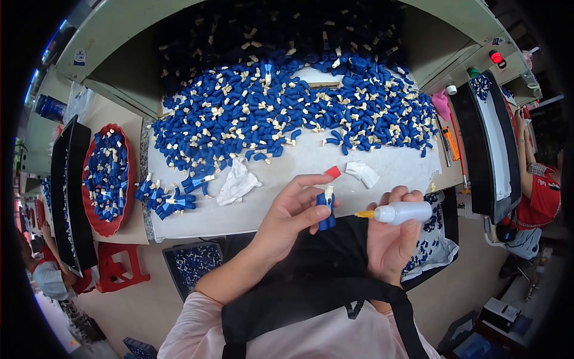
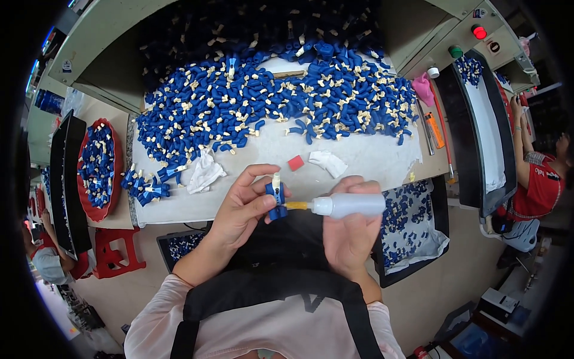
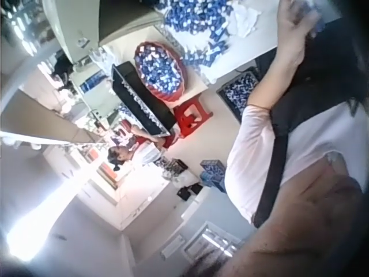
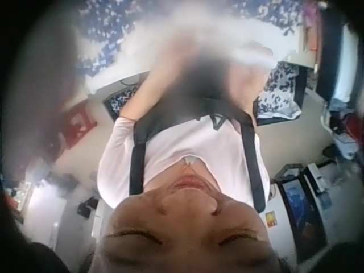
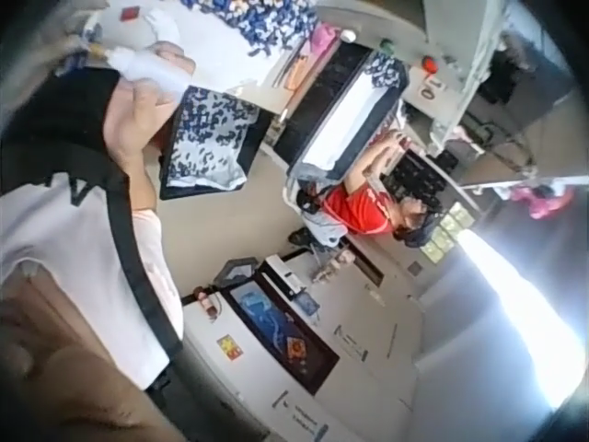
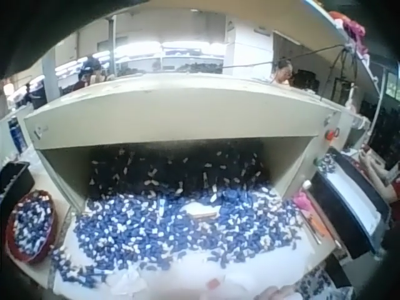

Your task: The person assembles miniature figurines by applying glue from a squeeze bottle onto small figurine components and attaching the pieces together by hand.

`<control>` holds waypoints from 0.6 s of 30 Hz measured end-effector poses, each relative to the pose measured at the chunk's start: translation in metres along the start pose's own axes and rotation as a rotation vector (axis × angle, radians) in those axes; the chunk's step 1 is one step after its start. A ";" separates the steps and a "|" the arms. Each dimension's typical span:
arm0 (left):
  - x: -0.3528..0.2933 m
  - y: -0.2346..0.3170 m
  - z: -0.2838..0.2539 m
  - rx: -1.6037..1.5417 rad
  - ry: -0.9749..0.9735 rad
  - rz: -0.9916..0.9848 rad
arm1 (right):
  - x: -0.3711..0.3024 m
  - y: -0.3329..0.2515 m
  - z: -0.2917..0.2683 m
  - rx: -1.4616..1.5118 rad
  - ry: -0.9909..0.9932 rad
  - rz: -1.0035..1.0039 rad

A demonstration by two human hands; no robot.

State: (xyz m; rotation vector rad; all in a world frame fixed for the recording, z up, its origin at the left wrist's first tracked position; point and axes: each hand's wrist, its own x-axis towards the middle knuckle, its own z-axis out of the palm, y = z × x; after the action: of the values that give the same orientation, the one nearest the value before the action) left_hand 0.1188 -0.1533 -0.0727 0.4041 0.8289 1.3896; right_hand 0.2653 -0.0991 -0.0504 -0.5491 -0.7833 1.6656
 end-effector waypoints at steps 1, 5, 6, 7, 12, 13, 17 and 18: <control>0.001 0.000 0.002 0.019 -0.001 0.011 | -0.001 0.003 0.000 0.136 -0.041 0.095; 0.000 -0.002 0.002 0.055 -0.041 -0.098 | 0.004 0.014 0.000 0.354 -0.116 0.258; 0.001 -0.002 0.003 0.052 -0.042 -0.101 | 0.005 0.016 -0.001 0.352 -0.113 0.258; 0.001 -0.002 0.005 0.058 -0.057 -0.080 | 0.005 0.017 -0.002 0.321 -0.087 0.256; 0.000 -0.001 0.004 -0.171 -0.084 -0.153 | 0.007 0.017 0.000 0.289 -0.045 0.229; 0.000 -0.003 0.003 -0.160 -0.095 -0.154 | 0.007 0.017 -0.001 0.291 -0.049 0.227; 0.003 -0.011 -0.010 -0.384 -0.153 -0.175 | 0.006 0.009 0.002 0.189 0.008 0.096; 0.003 -0.010 -0.009 -0.387 -0.152 -0.176 | 0.005 0.006 0.000 0.187 0.009 0.098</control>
State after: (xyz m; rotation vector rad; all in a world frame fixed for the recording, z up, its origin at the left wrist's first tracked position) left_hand 0.1192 -0.1539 -0.0869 0.1311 0.4458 1.3009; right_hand 0.2603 -0.0947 -0.0544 -0.4696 -0.5939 1.8037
